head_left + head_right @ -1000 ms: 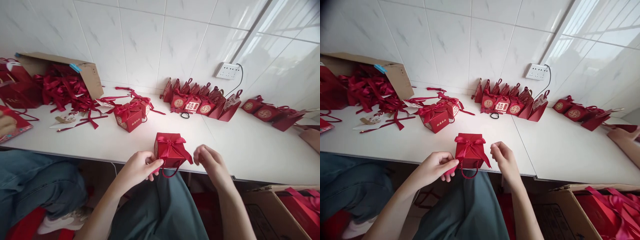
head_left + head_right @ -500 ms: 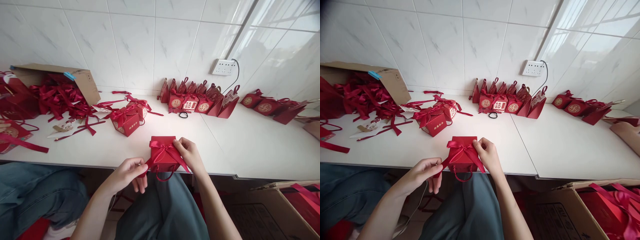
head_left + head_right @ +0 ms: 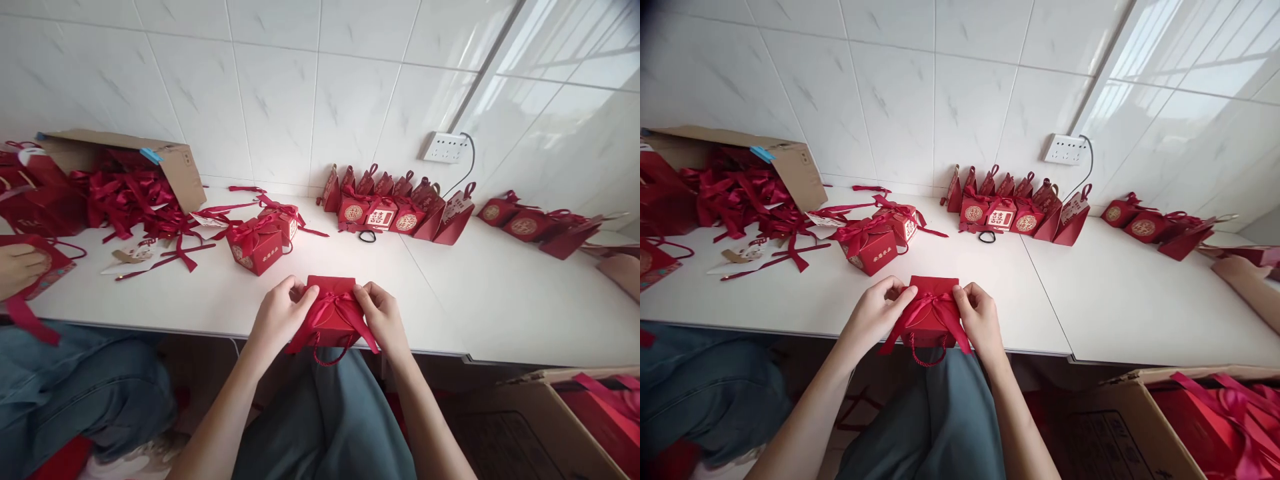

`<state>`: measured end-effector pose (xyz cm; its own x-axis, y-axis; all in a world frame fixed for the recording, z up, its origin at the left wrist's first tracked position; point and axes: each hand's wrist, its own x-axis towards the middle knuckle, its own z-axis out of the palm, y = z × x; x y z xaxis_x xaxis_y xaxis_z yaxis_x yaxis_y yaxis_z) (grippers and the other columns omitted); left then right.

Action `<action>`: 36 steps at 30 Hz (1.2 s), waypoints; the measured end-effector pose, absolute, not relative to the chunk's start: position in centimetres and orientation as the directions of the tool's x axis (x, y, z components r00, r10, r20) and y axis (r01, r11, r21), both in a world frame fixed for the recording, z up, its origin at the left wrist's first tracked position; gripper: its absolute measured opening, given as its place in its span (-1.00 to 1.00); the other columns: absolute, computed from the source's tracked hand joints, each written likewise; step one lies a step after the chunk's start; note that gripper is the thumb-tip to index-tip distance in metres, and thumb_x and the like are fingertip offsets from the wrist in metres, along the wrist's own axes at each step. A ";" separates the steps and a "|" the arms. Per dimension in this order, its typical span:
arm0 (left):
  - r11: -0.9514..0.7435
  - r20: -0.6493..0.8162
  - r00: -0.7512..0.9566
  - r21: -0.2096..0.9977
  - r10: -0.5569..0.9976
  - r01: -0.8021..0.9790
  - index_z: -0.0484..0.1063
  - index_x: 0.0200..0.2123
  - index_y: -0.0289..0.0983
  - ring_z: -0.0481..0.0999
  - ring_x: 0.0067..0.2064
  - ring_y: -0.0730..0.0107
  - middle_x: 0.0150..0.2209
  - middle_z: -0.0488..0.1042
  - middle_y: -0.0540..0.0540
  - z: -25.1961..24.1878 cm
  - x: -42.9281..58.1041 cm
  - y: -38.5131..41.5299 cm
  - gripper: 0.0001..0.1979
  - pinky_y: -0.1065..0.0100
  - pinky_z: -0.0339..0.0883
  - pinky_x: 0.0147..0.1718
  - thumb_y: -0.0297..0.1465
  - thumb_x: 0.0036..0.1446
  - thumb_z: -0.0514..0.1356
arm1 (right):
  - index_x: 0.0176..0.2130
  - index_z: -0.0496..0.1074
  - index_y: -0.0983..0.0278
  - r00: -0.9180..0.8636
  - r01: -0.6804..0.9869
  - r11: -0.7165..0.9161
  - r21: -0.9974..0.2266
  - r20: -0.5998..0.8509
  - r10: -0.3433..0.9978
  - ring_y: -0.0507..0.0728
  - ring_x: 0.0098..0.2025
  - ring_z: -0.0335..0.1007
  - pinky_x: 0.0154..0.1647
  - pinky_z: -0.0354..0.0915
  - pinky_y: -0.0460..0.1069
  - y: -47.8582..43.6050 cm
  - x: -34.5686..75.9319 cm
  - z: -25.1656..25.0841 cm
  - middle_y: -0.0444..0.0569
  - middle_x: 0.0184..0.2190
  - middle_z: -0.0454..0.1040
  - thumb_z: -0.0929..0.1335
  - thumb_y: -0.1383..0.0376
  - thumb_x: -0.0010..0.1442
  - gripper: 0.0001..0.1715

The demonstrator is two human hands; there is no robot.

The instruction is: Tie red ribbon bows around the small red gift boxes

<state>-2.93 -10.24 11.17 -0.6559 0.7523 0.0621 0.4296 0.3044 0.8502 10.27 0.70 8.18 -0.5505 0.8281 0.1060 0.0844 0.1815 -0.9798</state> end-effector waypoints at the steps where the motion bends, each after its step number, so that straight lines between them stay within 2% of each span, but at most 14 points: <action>1: 0.274 0.112 -0.671 0.854 0.733 0.442 0.23 -0.52 -0.23 0.43 -0.42 0.40 -0.48 0.36 0.03 10.9 -2.5 -10.4 -0.71 0.41 0.31 -0.42 -0.15 0.09 0.10 | -0.56 0.16 0.25 -0.527 0.063 0.181 -0.981 0.122 0.841 -0.03 -0.58 0.01 -0.56 0.02 -0.11 0.4 10.4 8.0 -0.23 -0.64 0.13 0.29 -0.04 0.13 -0.51; 5: 0.069 0.399 -0.651 0.819 0.645 0.570 0.24 -0.44 -0.24 0.43 -0.30 0.42 -0.36 0.33 -0.01 9.8 -0.5 -11.6 -0.83 0.39 0.39 -0.25 -0.30 0.15 0.09 | -0.55 0.16 0.25 -0.360 -0.049 0.210 -0.977 0.213 0.908 -0.02 -0.56 0.08 -0.53 0.09 -0.10 -1.5 10.4 7.0 -0.20 -0.61 0.20 0.27 -0.01 0.17 -0.54; 9: -0.071 0.672 -0.511 0.639 0.536 0.766 0.31 -0.32 -0.25 0.41 -0.06 0.34 -0.23 0.29 -0.08 8.6 1.7 -12.4 -0.99 0.30 0.41 -0.12 -0.45 0.17 0.13 | -0.49 0.18 0.24 -0.240 -0.138 0.273 -0.952 0.300 0.923 0.00 -0.54 0.15 -0.51 0.16 -0.09 -3.3 10.2 5.7 -0.19 -0.58 0.25 0.26 0.02 0.19 -0.60; 12: -0.136 0.781 -0.412 0.525 0.469 0.840 0.36 -0.29 -0.25 0.31 0.12 0.19 -0.09 0.24 -0.12 7.6 2.7 -12.5 -0.92 0.15 0.37 0.02 -0.52 0.13 0.17 | -0.47 0.17 0.23 -0.183 -0.173 0.329 -0.928 0.359 0.915 -0.02 -0.56 0.12 -0.53 0.16 -0.09 -3.8 10.2 4.9 -0.21 -0.58 0.20 0.25 0.05 0.21 -0.64; 14: -0.177 0.831 -0.361 0.467 0.423 0.867 0.39 -0.30 -0.23 0.27 0.15 0.13 -0.07 0.21 -0.11 7.0 2.8 -12.5 -0.91 0.07 0.35 0.05 -0.51 0.09 0.21 | -0.46 0.17 0.21 -0.162 -0.176 0.356 -0.918 0.384 0.909 -0.01 -0.56 0.11 -0.54 0.16 -0.08 -4.0 10.2 4.7 -0.21 -0.58 0.19 0.25 0.06 0.22 -0.66; 18: -0.209 0.882 -0.312 0.399 0.354 0.893 0.45 -0.37 -0.19 0.28 0.11 0.16 -0.15 0.21 -0.07 6.4 2.7 -12.5 -0.93 0.02 0.34 0.04 -0.47 0.05 0.26 | -0.45 0.16 0.18 -0.145 -0.192 0.370 -0.909 0.399 0.905 0.00 -0.55 0.11 -0.55 0.18 -0.06 -4.1 10.2 4.4 -0.20 -0.56 0.19 0.23 0.06 0.23 -0.68; 25: -0.240 0.893 -0.294 0.385 0.339 0.891 0.46 -0.40 -0.20 0.27 0.05 0.23 -0.22 0.20 -0.05 6.5 2.7 -12.4 -0.92 -0.01 0.33 0.03 -0.50 0.05 0.26 | -0.45 0.16 0.16 -0.156 -0.221 0.394 -0.892 0.431 0.888 0.02 -0.56 0.08 -0.57 0.15 -0.05 -4.1 10.2 4.5 -0.20 -0.57 0.18 0.23 0.12 0.25 -0.72; 28: -0.251 0.891 -0.307 0.398 0.335 0.883 0.46 -0.37 -0.18 0.30 -0.03 0.29 -0.29 0.16 -0.02 6.3 2.7 -12.4 -0.89 0.00 0.33 0.01 -0.52 0.04 0.26 | -0.45 0.18 0.16 -0.158 -0.251 0.383 -0.889 0.428 0.890 0.02 -0.55 0.08 -0.56 0.13 -0.05 -4.1 10.3 4.4 -0.20 -0.57 0.18 0.24 0.14 0.25 -0.74; 30: -0.245 0.889 -0.316 0.404 0.331 0.881 0.46 -0.34 -0.18 0.31 -0.16 0.36 -0.35 0.13 0.00 6.0 2.8 -12.5 -0.86 0.10 0.39 -0.08 -0.53 0.03 0.27 | -0.45 0.18 0.16 -0.157 -0.258 0.395 -0.882 0.442 0.883 0.03 -0.56 0.07 -0.57 0.12 -0.05 -4.1 10.3 4.3 -0.20 -0.57 0.18 0.24 0.15 0.25 -0.74; 32: -0.234 0.890 -0.320 0.403 0.324 0.885 0.47 -0.32 -0.18 0.27 -0.30 0.44 -0.40 0.11 0.02 5.7 2.8 -12.6 -0.84 0.27 0.40 -0.27 -0.53 0.02 0.28 | -0.45 0.18 0.16 -0.143 -0.268 0.439 -0.858 0.486 0.862 0.03 -0.56 0.06 -0.57 0.10 -0.04 -4.2 10.2 4.1 -0.21 -0.58 0.17 0.23 0.18 0.26 -0.75; 34: -0.222 0.899 -0.317 0.389 0.302 0.894 0.46 -0.31 -0.19 0.23 -0.37 0.47 -0.43 0.09 0.03 5.8 2.7 -12.9 -0.84 0.38 0.33 -0.43 -0.54 0.02 0.27 | -0.44 0.18 0.18 -0.120 -0.301 0.497 -0.814 0.549 0.827 0.02 -0.55 0.07 -0.56 0.09 -0.05 -4.4 9.8 4.2 -0.21 -0.57 0.17 0.22 0.22 0.28 -0.76; 36: -0.206 0.915 -0.301 0.360 0.269 0.910 0.45 -0.33 -0.19 0.22 -0.39 0.46 -0.44 0.10 0.03 6.5 2.6 -13.4 -0.87 0.39 0.26 -0.48 -0.52 0.04 0.26 | -0.43 0.18 0.19 -0.099 -0.343 0.543 -0.767 0.604 0.791 0.01 -0.54 0.09 -0.55 0.09 -0.05 -4.7 9.4 4.7 -0.21 -0.57 0.16 0.22 0.24 0.28 -0.77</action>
<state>2.64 -13.41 6.49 -0.3005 0.2694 0.9149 0.9101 -0.2061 0.3596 9.41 -4.71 4.66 -0.0994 0.7907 0.6041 -0.3434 0.5425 -0.7666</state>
